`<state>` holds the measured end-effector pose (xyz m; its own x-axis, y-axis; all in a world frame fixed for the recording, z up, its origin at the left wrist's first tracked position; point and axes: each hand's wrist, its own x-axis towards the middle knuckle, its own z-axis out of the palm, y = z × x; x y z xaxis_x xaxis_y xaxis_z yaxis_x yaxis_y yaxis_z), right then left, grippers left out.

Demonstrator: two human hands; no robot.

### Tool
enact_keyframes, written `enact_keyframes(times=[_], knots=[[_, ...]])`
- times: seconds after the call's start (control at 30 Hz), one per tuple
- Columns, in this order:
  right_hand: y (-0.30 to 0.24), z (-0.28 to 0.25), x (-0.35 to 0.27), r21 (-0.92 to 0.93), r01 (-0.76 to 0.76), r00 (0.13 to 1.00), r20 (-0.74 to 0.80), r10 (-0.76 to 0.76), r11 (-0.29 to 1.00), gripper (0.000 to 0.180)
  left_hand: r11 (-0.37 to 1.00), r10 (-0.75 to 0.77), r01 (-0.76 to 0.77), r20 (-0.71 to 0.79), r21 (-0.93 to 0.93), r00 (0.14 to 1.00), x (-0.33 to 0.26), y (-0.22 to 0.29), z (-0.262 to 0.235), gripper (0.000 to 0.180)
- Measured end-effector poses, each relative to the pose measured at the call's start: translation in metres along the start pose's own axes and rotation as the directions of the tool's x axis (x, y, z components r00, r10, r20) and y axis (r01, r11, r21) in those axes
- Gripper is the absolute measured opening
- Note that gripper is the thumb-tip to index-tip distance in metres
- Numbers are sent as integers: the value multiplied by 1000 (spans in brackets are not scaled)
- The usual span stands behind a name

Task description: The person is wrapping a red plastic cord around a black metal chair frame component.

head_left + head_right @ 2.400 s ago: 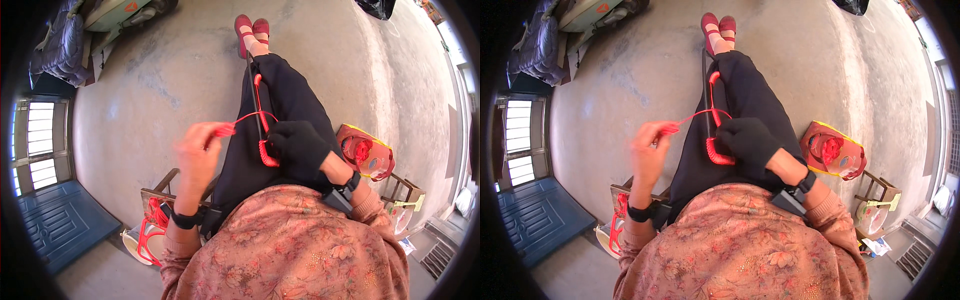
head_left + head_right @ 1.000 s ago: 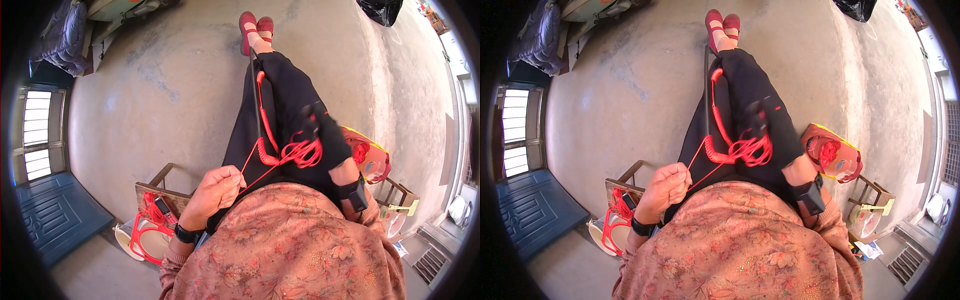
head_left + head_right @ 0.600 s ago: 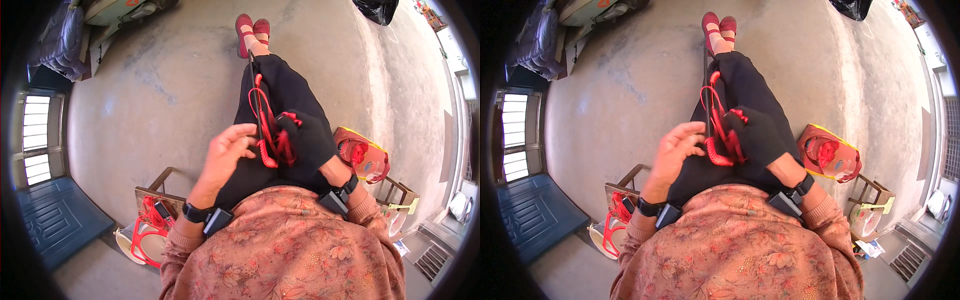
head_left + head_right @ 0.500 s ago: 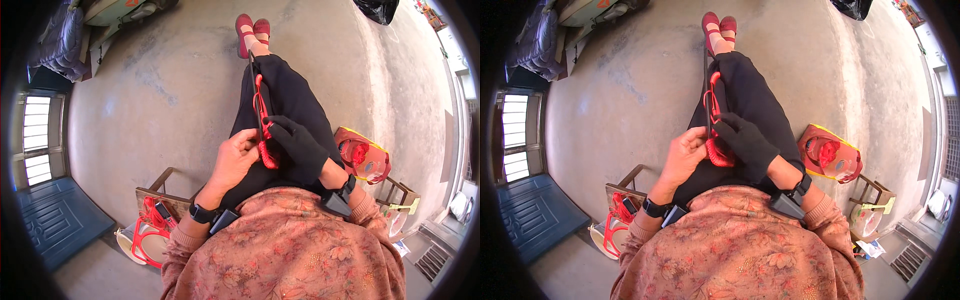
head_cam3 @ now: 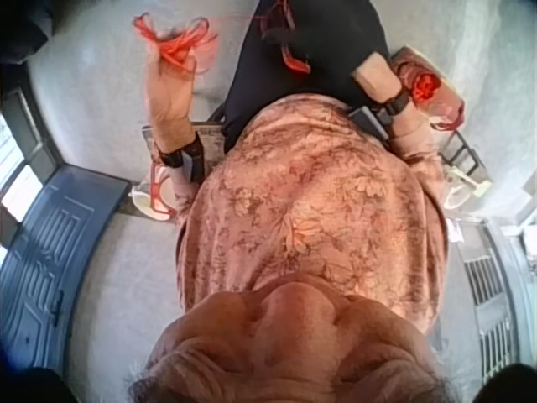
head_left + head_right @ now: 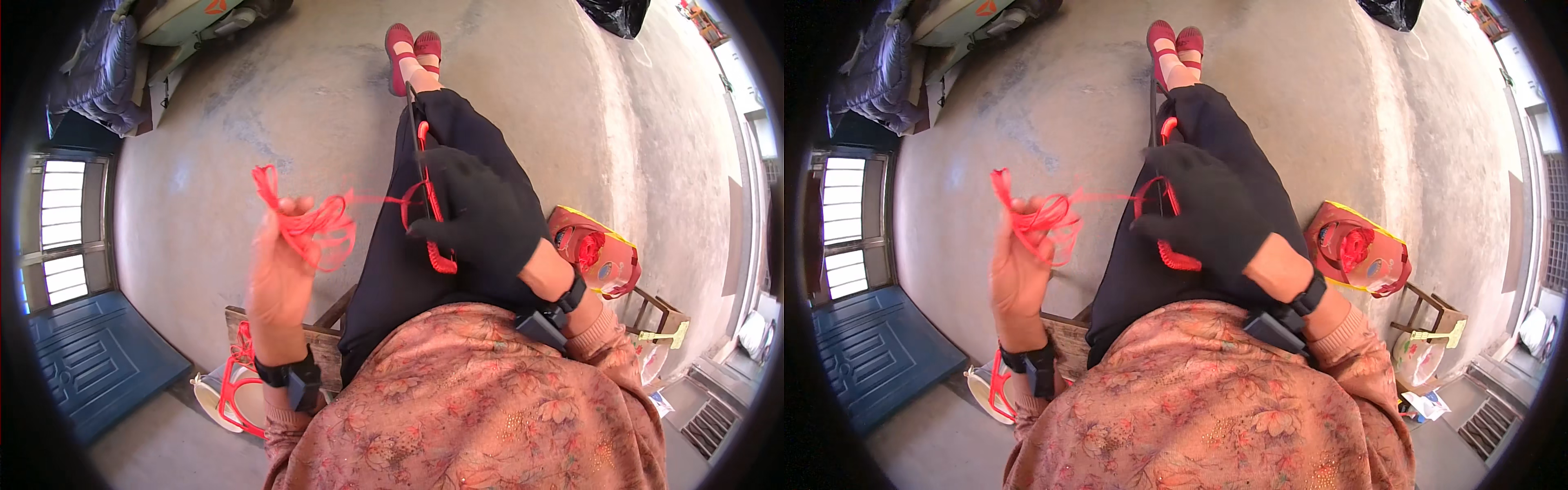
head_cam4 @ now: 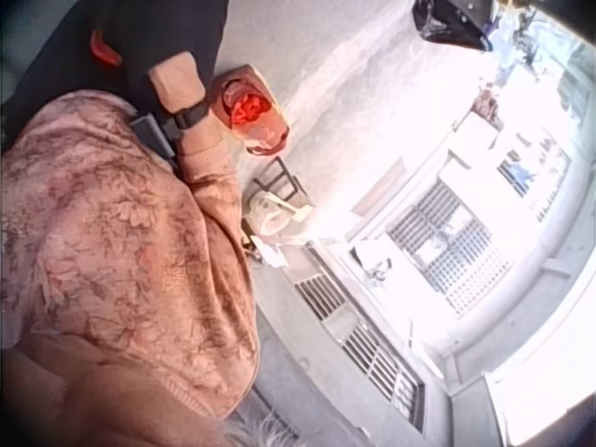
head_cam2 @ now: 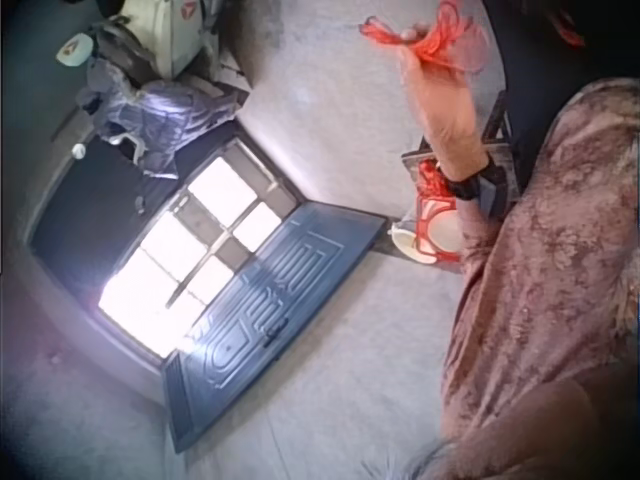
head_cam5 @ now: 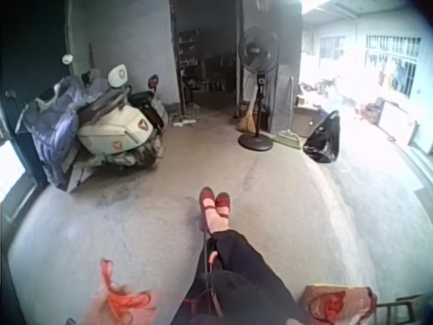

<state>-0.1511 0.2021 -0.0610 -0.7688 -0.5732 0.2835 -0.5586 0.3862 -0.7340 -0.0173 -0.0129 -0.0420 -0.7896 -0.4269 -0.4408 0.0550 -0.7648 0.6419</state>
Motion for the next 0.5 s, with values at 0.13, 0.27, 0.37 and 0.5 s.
enact_keyframes(times=[0.13, 0.27, 0.37, 0.5], knots=[[-1, 9, 15, 126, 174, 934, 292, -204, 977, 30, 985, 171, -146, 447, -90, 878, -24, 33, 7, 26], [14, -8, 17, 493, 139, 878, 339, -337, 859, 16, 898, 318, -330, 90, 290, 944, -25, 41, 7, 28], [13, -17, 0, 726, -375, 891, 453, 9, 577, 16, 868, 77, -135, 140, 478, 987, -3, 8, 2, 29], [6, -21, -22, 792, -570, 821, 537, 195, 220, 19, 656, -231, -16, 220, 755, 948, 11, -45, 12, 36]])
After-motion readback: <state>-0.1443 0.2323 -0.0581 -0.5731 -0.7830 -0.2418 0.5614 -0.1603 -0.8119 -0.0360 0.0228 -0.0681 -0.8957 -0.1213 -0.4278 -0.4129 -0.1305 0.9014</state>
